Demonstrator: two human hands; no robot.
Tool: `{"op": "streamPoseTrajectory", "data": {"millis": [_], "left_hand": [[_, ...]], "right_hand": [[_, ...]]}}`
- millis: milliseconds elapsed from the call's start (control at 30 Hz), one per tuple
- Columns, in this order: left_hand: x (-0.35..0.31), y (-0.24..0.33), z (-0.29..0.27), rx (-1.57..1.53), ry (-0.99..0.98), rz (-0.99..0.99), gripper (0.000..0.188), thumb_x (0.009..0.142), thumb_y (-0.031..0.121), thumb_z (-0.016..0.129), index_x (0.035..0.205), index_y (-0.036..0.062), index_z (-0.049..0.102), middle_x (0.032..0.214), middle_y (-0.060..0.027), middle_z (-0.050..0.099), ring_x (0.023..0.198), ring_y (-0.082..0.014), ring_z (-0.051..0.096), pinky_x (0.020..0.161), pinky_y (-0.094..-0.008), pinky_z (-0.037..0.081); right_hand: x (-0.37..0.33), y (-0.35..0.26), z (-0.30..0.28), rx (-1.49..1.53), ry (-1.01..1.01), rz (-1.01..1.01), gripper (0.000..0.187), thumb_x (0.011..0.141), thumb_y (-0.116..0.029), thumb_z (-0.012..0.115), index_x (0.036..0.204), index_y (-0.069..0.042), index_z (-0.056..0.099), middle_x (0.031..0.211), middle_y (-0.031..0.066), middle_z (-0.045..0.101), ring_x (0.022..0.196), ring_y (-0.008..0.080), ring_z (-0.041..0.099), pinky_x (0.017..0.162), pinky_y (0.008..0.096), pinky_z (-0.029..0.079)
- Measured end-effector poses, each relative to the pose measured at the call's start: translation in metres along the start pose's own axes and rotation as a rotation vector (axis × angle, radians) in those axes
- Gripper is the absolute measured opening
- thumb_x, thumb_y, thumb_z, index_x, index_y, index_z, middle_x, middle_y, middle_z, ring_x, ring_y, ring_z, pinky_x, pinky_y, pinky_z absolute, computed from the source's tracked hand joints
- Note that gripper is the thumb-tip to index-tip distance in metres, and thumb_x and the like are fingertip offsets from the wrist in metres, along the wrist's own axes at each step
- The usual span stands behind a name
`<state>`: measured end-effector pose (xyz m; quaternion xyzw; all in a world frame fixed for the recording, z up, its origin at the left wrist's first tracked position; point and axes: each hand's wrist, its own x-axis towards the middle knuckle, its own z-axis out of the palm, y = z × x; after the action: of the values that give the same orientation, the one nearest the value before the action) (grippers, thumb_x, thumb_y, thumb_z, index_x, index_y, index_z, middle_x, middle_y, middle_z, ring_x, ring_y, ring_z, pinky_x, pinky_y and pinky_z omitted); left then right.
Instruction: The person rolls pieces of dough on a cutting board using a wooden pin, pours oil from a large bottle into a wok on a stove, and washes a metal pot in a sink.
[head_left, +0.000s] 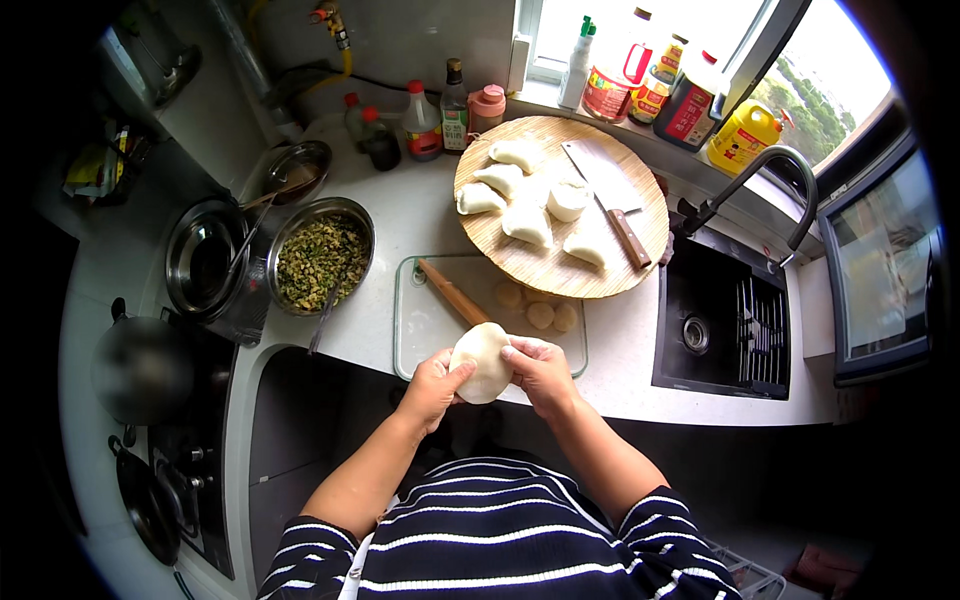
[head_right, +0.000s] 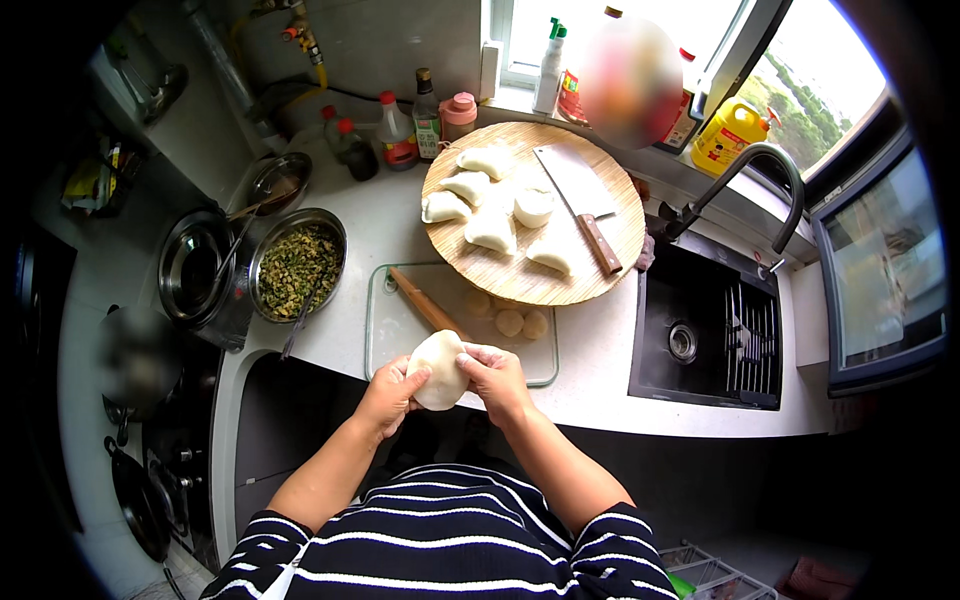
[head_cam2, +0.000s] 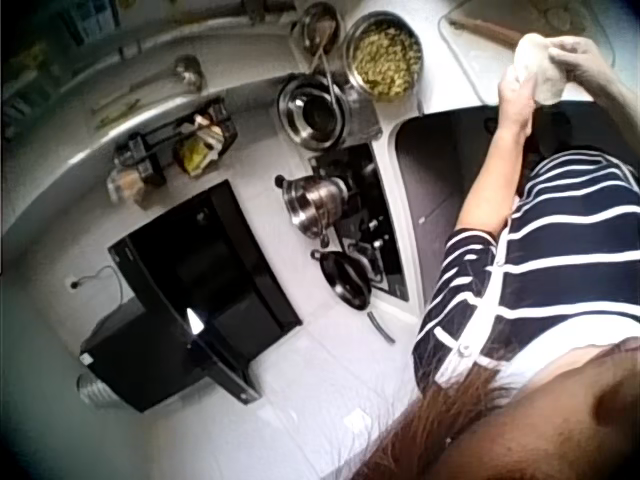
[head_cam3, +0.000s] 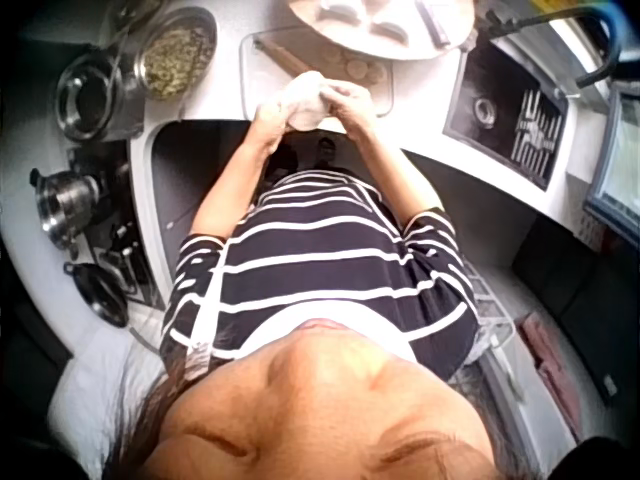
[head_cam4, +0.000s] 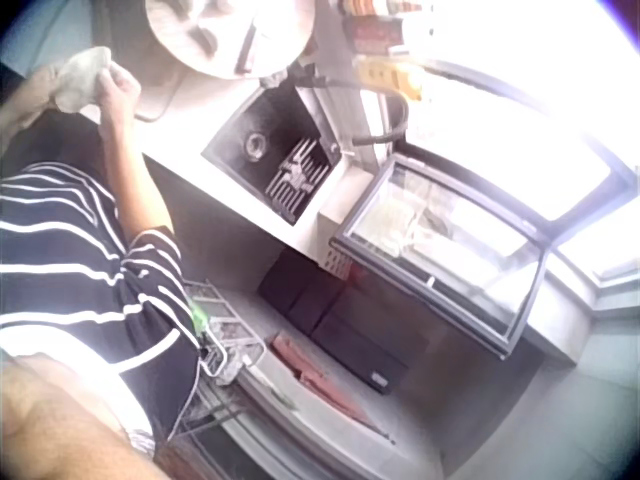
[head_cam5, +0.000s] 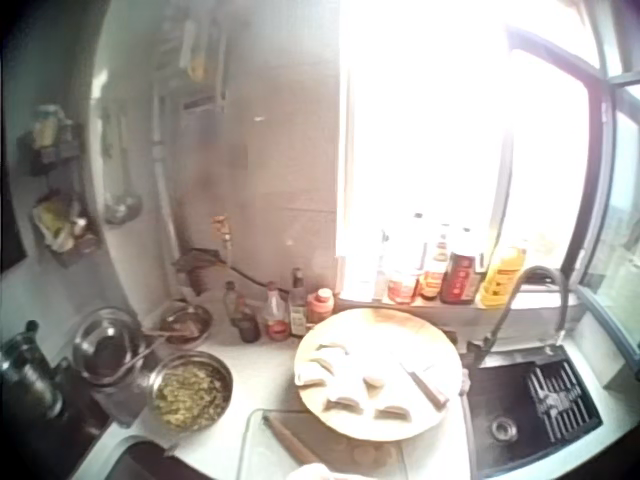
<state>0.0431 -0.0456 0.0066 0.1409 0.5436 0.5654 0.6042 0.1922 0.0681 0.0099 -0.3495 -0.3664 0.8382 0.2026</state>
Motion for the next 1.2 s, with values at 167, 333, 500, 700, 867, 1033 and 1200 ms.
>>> {"op": "streamPoseTrajectory", "data": {"millis": [167,333,500,700,867,1033,1200], "left_hand": [[0.002,-0.006,-0.013,-0.014,0.061,-0.034,0.031,0.096,0.016,0.051,0.119,-0.0046,0.051,0.106,-0.0121,0.063,0.091,-0.0205,0.065,0.079,-0.0362,0.056],[0.039,-0.035,-0.051,-0.024,0.261,0.006,0.032,0.096,0.015,0.052,0.123,-0.0019,0.049,0.105,-0.0107,0.063,0.09,-0.0196,0.065,0.076,-0.0357,0.056],[0.054,-0.053,-0.071,1.247,0.751,0.431,0.041,0.087,0.013,0.062,0.126,0.0066,0.049,0.13,-0.0149,0.049,0.109,-0.0286,0.053,0.091,-0.0458,0.045],[0.057,-0.066,-0.067,1.73,0.177,0.337,0.077,0.088,0.051,0.051,0.146,0.0067,0.026,0.155,-0.0137,0.014,0.143,-0.0343,0.01,0.112,-0.0571,0.009],[0.075,-0.068,-0.063,1.613,0.213,0.445,0.088,0.086,0.055,0.052,0.149,0.0063,0.014,0.156,-0.0149,0.006,0.144,-0.0349,0.003,0.111,-0.0598,0.003],[0.077,-0.066,-0.089,1.666,0.331,0.647,0.086,0.088,0.05,0.051,0.15,0.0062,0.01,0.157,-0.0153,0.002,0.144,-0.0354,0.001,0.109,-0.062,-0.001],[0.127,-0.004,-0.061,1.595,0.247,0.4,0.074,0.09,0.04,0.052,0.147,0.0066,0.021,0.155,-0.0119,0.014,0.144,-0.0319,0.005,0.112,-0.0577,0.004]], "right_hand": [[0.015,0.01,0.001,-0.037,-0.005,0.079,0.034,0.09,-0.013,0.061,0.116,0.008,0.058,0.1,0.0111,0.067,0.085,0.0172,0.065,0.079,0.0311,0.053],[0.07,0.034,0.006,-0.423,0.089,0.002,0.03,0.087,-0.024,0.065,0.102,0.002,0.067,0.091,0.0121,0.069,0.075,0.0192,0.066,0.069,0.031,0.053],[0.086,0.057,-0.008,-1.53,0.365,-0.404,0.037,0.077,-0.021,0.069,0.109,-0.004,0.062,0.096,0.0174,0.061,0.092,0.0353,0.057,0.079,0.0433,0.049],[0.084,0.079,-0.035,-1.48,0.358,-0.458,0.048,0.074,-0.017,0.069,0.118,-0.004,0.054,0.103,0.0199,0.055,0.098,0.0388,0.052,0.083,0.045,0.046],[0.068,0.062,-0.041,-1.391,0.332,-0.591,0.046,0.074,-0.012,0.067,0.117,-0.001,0.053,0.102,0.0192,0.056,0.095,0.0377,0.052,0.084,0.0444,0.044],[0.053,0.062,-0.051,-1.676,0.065,-0.703,0.058,0.072,-0.021,0.071,0.121,0.001,0.051,0.109,0.0174,0.055,0.103,0.0341,0.051,0.088,0.041,0.043],[0.084,0.069,-0.037,-1.951,0.382,-0.542,0.087,0.081,-0.051,0.058,0.14,0.005,0.028,0.147,0.024,0.022,0.135,0.0413,0.021,0.107,0.0569,0.019]]}}
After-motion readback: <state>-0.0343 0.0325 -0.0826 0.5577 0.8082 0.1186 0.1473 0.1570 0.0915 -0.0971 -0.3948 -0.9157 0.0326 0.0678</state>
